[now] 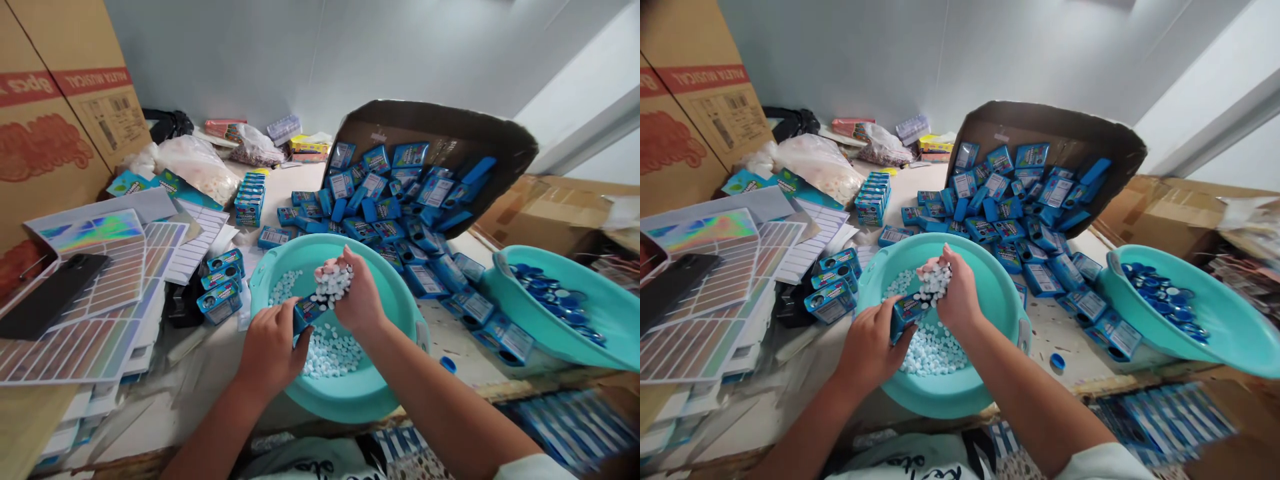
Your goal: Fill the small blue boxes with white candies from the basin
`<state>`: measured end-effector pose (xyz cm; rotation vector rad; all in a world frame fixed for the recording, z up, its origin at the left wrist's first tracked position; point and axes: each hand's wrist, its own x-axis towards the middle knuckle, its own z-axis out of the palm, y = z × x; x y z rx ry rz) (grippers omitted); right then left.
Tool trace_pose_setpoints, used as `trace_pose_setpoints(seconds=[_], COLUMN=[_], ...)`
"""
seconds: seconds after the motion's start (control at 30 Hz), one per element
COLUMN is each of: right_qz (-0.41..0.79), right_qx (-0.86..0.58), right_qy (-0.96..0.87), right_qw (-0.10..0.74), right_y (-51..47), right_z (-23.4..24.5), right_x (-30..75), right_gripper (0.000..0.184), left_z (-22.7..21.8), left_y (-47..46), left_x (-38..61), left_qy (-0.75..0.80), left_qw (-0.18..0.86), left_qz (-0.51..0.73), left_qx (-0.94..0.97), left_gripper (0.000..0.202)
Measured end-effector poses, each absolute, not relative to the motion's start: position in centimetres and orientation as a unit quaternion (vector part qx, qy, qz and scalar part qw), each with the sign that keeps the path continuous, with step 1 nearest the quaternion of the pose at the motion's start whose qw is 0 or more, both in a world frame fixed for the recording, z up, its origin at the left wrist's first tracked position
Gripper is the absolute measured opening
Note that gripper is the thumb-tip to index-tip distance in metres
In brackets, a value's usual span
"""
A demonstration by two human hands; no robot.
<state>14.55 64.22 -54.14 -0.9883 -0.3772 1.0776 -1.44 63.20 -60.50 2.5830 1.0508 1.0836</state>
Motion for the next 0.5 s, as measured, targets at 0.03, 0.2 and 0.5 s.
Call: trace_pose_setpoints(seconds=[0.03,0.2,0.5], right_qz=[0.494,0.514,0.435], right_qx=[-0.448,-0.442,-0.515], right_qy=[-0.179,-0.218,-0.324], right_qw=[0.723,0.702,0.663], right_y=[64.3,64.2,64.6], right_z=[-54.1,-53.6,-54.9], right_x=[14.5,14.0,14.7], right_gripper=[0.047,0.045,0.052], left_z=[-60.6,-61.0,-61.2], left_y=[63.2,62.9,62.7], left_x=[-1.4,-1.4,-1.7], left_qy=[0.354,0.375,0.411], left_qw=[0.075,0.063,0.065], left_qz=[0.360,0.353,0.365], left_qx=[0.860,0.855,0.833], left_gripper=[0.032,0.032,0.031])
